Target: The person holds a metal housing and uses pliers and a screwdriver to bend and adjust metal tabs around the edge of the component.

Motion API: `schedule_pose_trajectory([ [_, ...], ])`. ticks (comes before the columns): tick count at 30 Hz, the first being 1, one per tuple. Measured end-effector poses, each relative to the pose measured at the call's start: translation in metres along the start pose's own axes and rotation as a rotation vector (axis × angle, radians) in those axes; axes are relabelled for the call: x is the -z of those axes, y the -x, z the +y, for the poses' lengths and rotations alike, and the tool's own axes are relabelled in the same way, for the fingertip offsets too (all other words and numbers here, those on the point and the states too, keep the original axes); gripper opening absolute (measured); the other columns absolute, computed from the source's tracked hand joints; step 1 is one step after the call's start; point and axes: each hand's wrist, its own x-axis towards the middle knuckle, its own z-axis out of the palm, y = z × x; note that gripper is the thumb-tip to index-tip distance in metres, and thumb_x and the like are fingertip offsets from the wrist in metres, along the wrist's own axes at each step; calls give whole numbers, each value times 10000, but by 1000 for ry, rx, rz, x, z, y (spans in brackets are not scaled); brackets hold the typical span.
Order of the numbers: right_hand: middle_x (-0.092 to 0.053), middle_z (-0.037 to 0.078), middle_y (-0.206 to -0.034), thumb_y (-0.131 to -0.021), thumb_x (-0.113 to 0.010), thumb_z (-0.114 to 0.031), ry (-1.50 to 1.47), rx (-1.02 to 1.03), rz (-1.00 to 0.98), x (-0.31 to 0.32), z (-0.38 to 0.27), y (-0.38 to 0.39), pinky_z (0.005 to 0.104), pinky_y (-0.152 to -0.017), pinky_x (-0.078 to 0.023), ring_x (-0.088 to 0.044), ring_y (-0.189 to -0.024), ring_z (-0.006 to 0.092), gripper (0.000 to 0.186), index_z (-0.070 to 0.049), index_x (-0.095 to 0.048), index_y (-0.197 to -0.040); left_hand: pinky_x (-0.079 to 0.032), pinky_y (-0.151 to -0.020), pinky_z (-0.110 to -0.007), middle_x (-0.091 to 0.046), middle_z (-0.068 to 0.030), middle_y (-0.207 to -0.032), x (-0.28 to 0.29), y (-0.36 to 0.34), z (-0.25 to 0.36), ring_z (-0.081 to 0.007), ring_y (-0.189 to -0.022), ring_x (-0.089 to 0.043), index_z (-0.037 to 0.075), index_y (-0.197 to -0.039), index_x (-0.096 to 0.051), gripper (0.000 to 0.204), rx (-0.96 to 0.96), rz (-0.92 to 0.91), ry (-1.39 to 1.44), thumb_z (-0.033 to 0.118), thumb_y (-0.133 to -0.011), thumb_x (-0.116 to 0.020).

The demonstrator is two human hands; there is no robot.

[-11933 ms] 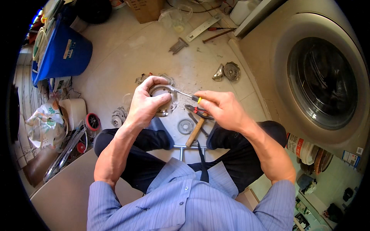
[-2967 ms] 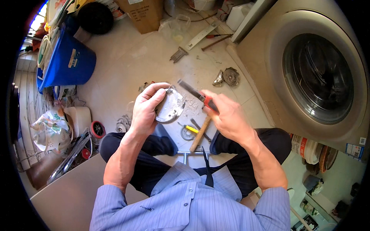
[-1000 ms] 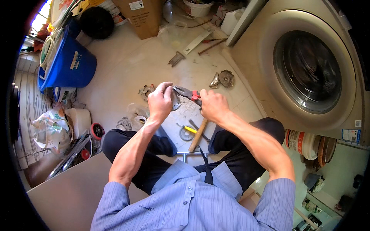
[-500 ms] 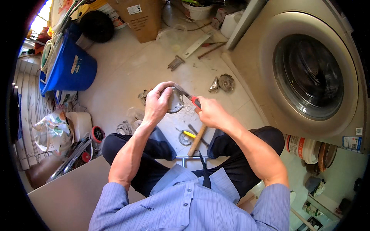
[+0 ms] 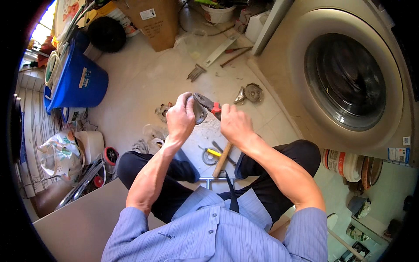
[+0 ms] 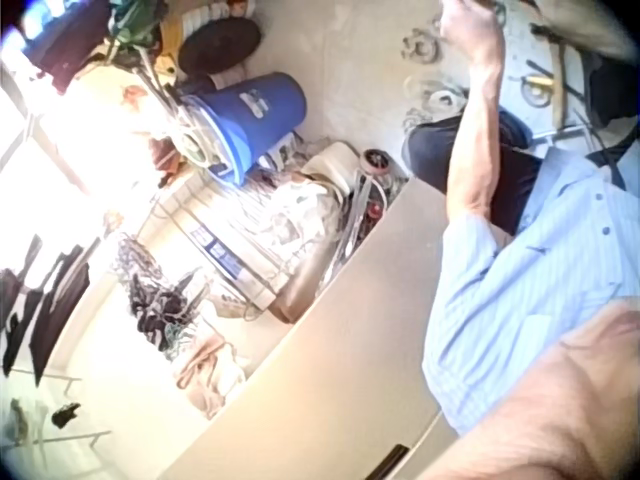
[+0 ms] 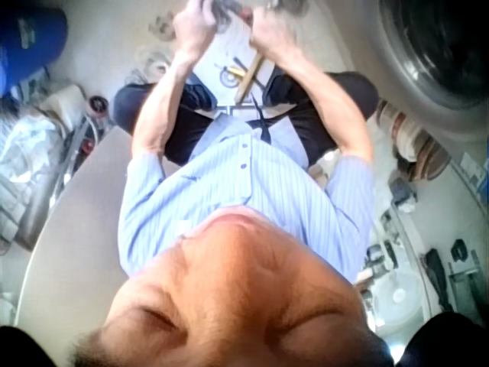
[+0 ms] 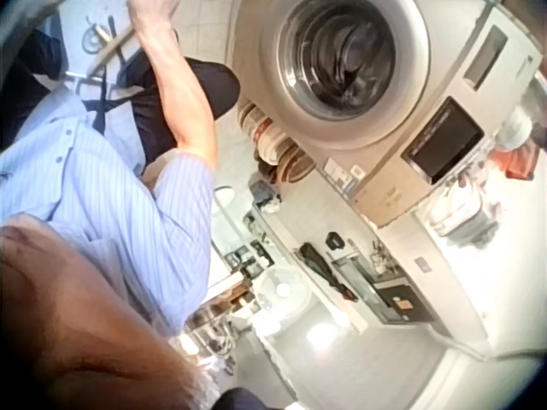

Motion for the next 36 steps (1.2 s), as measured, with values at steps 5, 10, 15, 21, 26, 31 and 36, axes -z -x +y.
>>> schedule_pose_trajectory([
  [5,-672,265,-818,-893,-560,-94,7,-31,4,12,-9,-1,540,-655,-556,-684,-745,463,119,10,-553,-950,-573,-772,-438,-743,-209,-956,6,-9,0,-384,-870,-732,33,-1111,-709,222,-39,-18,129,200,-995,-620],
  [10,-572,90,-651,-910,-670,-250,-774,-424,-443,42,-29,11,398,-577,-481,-589,-576,227,248,-18,-588,-882,-577,-762,-410,-741,-200,-962,12,-5,-5,-371,-859,-734,39,-1103,-705,193,-110,-56,307,171,-977,-642],
  [15,-350,-59,-650,-1008,-634,-231,-1360,-638,-713,50,-24,22,245,-431,-249,-296,-489,54,285,-130,-456,-810,-576,-725,-346,-744,-170,-951,15,-3,-2,-312,-802,-738,34,-1129,-702,192,-348,-35,154,90,-947,-680],
  [21,-308,-80,-639,-1031,-593,-181,-1718,-682,-751,56,-31,33,249,-440,-225,-258,-495,36,333,-147,-393,-768,-567,-766,-314,-751,-160,-962,14,-2,2,-228,-828,-735,12,-1131,-706,193,-217,-122,314,90,-959,-674],
  [26,-316,-74,-652,-1042,-588,-189,-1724,-701,-712,56,-29,40,249,-443,-235,-262,-500,43,269,-135,-431,-830,-557,-815,-300,-758,-138,-975,9,2,14,-174,-880,-708,-5,-1140,-710,214,-43,-193,431,115,-972,-654],
  [31,-327,-71,-664,-1055,-571,-189,-1703,-791,-621,47,-36,42,244,-448,-278,-277,-509,45,209,-128,-463,-887,-562,-798,-324,-759,-155,-964,-8,5,18,-184,-864,-723,4,-1131,-715,227,48,-137,407,149,-964,-666],
  [36,-337,-74,-628,-1005,-591,-143,-1752,-821,-492,49,-48,39,246,-425,-267,-283,-474,38,291,-147,-407,-779,-543,-779,-290,-751,-89,-937,-18,4,20,-123,-846,-666,-13,-1146,-714,246,204,-183,609,159,-978,-659],
])
